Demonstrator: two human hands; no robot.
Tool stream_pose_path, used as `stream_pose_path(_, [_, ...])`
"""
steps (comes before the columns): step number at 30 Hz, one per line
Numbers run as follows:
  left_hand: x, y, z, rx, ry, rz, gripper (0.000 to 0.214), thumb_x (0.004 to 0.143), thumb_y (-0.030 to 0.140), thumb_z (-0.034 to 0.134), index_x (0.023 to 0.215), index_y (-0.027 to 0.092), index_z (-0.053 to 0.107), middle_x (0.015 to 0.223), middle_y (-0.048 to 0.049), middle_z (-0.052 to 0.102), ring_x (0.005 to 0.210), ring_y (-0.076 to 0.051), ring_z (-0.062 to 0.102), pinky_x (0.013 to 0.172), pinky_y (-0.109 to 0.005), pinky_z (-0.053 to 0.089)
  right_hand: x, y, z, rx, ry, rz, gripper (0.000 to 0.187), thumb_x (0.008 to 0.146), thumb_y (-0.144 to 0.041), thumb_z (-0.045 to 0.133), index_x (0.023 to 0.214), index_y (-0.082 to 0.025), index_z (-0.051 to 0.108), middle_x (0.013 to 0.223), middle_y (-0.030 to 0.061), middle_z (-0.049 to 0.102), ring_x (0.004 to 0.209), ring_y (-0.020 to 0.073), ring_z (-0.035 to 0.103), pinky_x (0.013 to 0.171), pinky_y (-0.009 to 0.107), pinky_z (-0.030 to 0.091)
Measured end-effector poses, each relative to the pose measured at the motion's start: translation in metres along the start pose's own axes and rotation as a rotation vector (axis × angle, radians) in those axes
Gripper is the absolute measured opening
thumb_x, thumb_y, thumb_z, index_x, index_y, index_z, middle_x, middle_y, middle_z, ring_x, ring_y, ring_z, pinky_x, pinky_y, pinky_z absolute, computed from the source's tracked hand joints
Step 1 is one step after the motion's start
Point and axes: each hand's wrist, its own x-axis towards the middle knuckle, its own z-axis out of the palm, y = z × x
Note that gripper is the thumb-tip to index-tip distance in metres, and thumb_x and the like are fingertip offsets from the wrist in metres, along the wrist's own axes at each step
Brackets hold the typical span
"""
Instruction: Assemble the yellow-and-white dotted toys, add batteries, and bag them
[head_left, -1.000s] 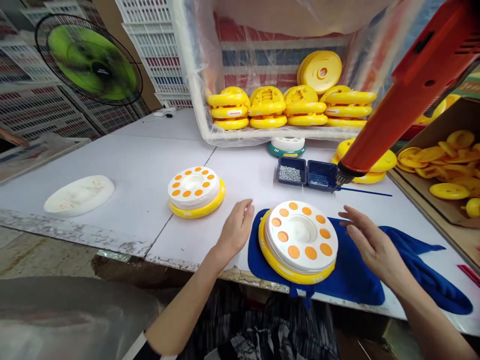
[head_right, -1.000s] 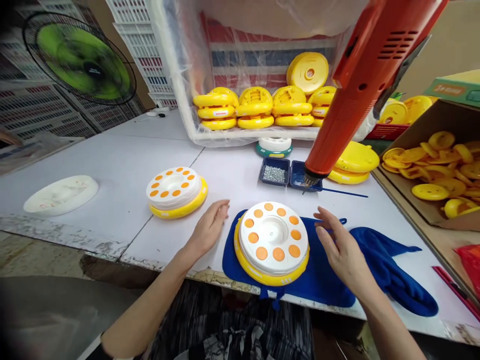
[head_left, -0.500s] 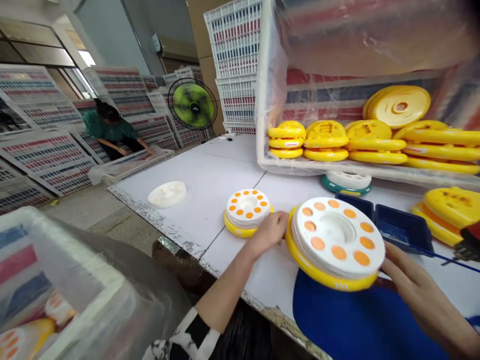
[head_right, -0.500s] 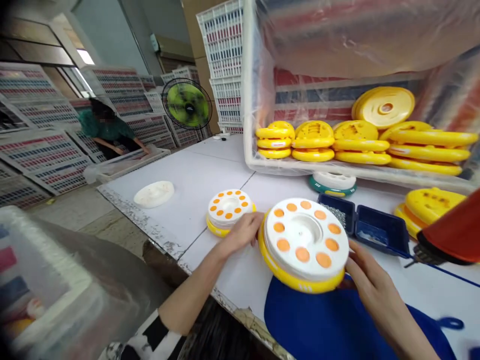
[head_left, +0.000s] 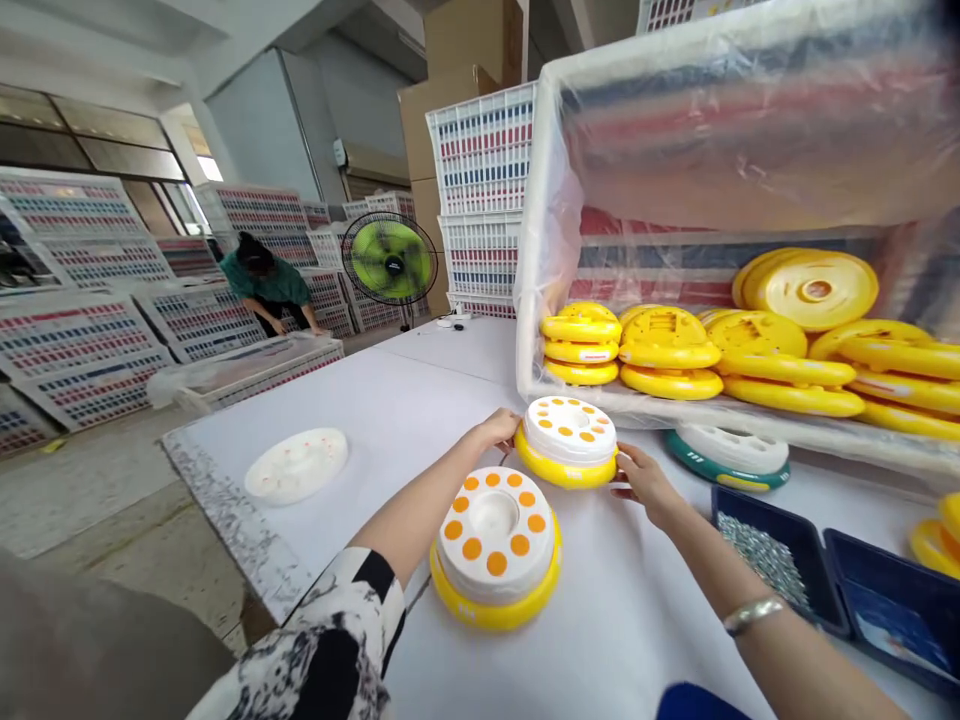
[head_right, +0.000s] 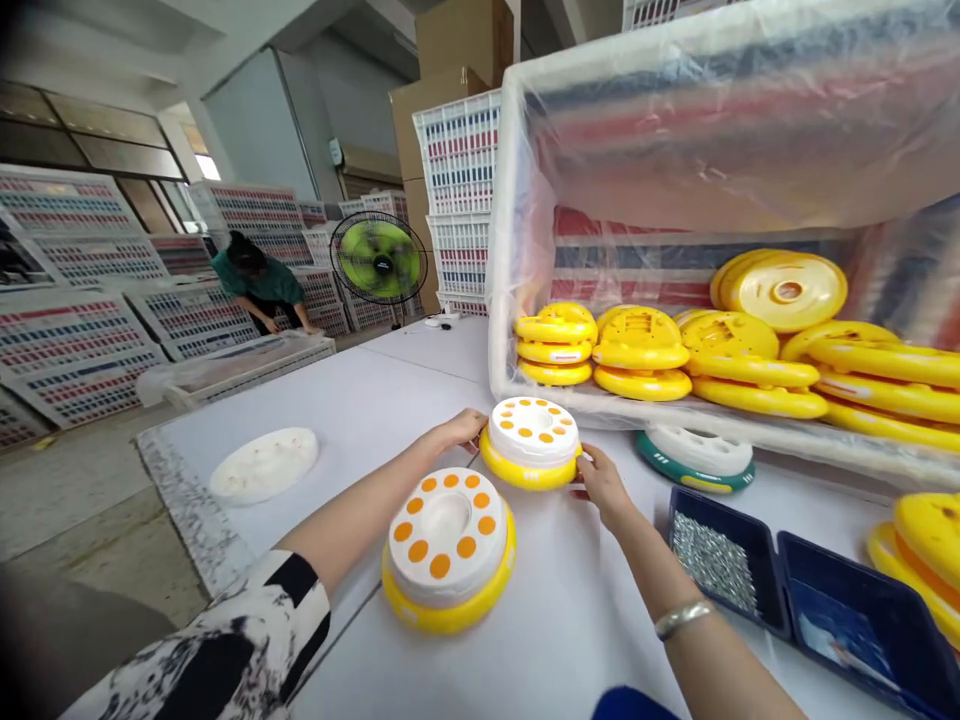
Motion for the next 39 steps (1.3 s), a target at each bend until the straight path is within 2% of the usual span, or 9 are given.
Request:
stream_pose_path(5, [0.042,-0.028,0.001,0.018,-0.034,-0.07,0.029,0.097,0.036,0.06,0.116,0.014,0.062,0.11,-0.0076,0.065,0.09,-0.019,0.066,0.077,-0.036,0.059,0.036,0.018,0.02,-0.041,-0.042,0.036,0.037,0.1,-0.036,0.055,0.131,-0.016,0.053,0.098,0.0047,0.066,0.073,0.0136,0.065,0.065,0.029,0.058])
stream_pose_path(10, [0.036,-0.047,-0.01,0.021,-0.058,-0.103,0.029,0.097,0.036,0.059,0.116,0.014,0.061,0.109,-0.0076,0.065,0.088,-0.018,0.066,0.076,-0.035,0.059,0.038,0.028,0.015,-0.16,0.002,0.005,0.044,0.099,-0.029,0.057,0.14,-0.018,0.044,0.114,0.0083,0.063,0.078,0.0143,0.064,0.068,0.031,0.058])
stream_pose_path(13, [0.005,-0.057,-0.034,0.061,-0.068,-0.155,0.031,0.097,0.036,0.059,0.119,0.014,0.06,0.111,-0.008,0.065,0.09,-0.018,0.066,0.076,-0.036,0.058,0.013,0.027,0.01,-0.217,-0.023,-0.028,0.047,0.095,-0.025,0.056,0.14,-0.018,0.044,0.114,0.0093,0.063,0.077,0.0142,0.064,0.064,0.028,0.056])
stream_pose_path(16, [-0.042,-0.071,-0.053,0.119,-0.133,-0.24,0.029,0.097,0.037,0.06,0.114,0.013,0.062,0.105,-0.0069,0.066,0.085,-0.017,0.066,0.074,-0.035,0.058,-0.028,0.027,0.021,-0.223,-0.237,0.015,0.034,0.09,-0.027,0.055,0.123,-0.017,0.059,0.087,0.0057,0.068,0.059,0.0137,0.062,0.051,0.026,0.053])
stream_pose_path(19, [-0.092,-0.085,-0.054,0.148,-0.197,-0.273,0.027,0.097,0.037,0.059,0.107,0.012,0.064,0.094,-0.0048,0.067,0.076,-0.015,0.066,0.068,-0.032,0.058,-0.068,0.028,0.045,-0.169,-0.423,0.052,0.032,0.091,-0.031,0.052,0.119,-0.019,0.061,0.079,0.0038,0.07,0.063,0.0168,0.067,0.055,0.03,0.058])
stream_pose_path(23, [-0.14,-0.089,-0.04,0.124,-0.179,-0.154,0.026,0.099,0.033,0.048,0.098,0.014,0.066,0.086,-0.0047,0.069,0.07,-0.015,0.065,0.058,-0.027,0.055,-0.106,0.028,0.05,-0.094,-0.453,-0.002,0.037,0.093,-0.033,0.047,0.128,-0.021,0.055,0.09,0.0036,0.071,0.075,0.0166,0.068,0.068,0.032,0.06])
stream_pose_path(29, [-0.184,-0.05,0.012,0.077,-0.342,0.028,0.031,0.091,0.039,0.048,0.095,0.016,0.068,0.085,-0.0071,0.07,0.073,-0.019,0.066,0.052,-0.024,0.055,-0.183,0.038,-0.039,-0.055,-0.315,-0.062,0.049,0.093,-0.046,0.049,0.137,-0.024,0.05,0.101,0.0044,0.069,0.089,0.0198,0.064,0.064,0.027,0.054])
stream_pose_path(35, [-0.205,-0.016,0.12,0.016,-0.567,0.136,0.04,0.09,0.049,0.045,0.093,0.014,0.064,0.083,-0.0084,0.066,0.072,-0.021,0.066,0.054,-0.03,0.059,-0.266,0.065,-0.137,-0.106,-0.047,0.005,0.052,0.094,-0.054,0.046,0.135,-0.023,0.052,0.098,0.0053,0.07,0.088,0.0218,0.063,0.063,0.028,0.052])
stream_pose_path(39, [-0.212,-0.014,0.18,-0.016,-0.606,0.16,0.039,0.09,0.048,0.043,0.09,0.014,0.061,0.074,-0.0048,0.06,0.067,-0.02,0.064,0.054,-0.032,0.059,-0.286,0.091,-0.177,-0.143,0.049,0.012,0.052,0.093,-0.055,0.046,0.132,-0.022,0.055,0.1,0.0072,0.071,0.085,0.0237,0.065,0.061,0.031,0.053])
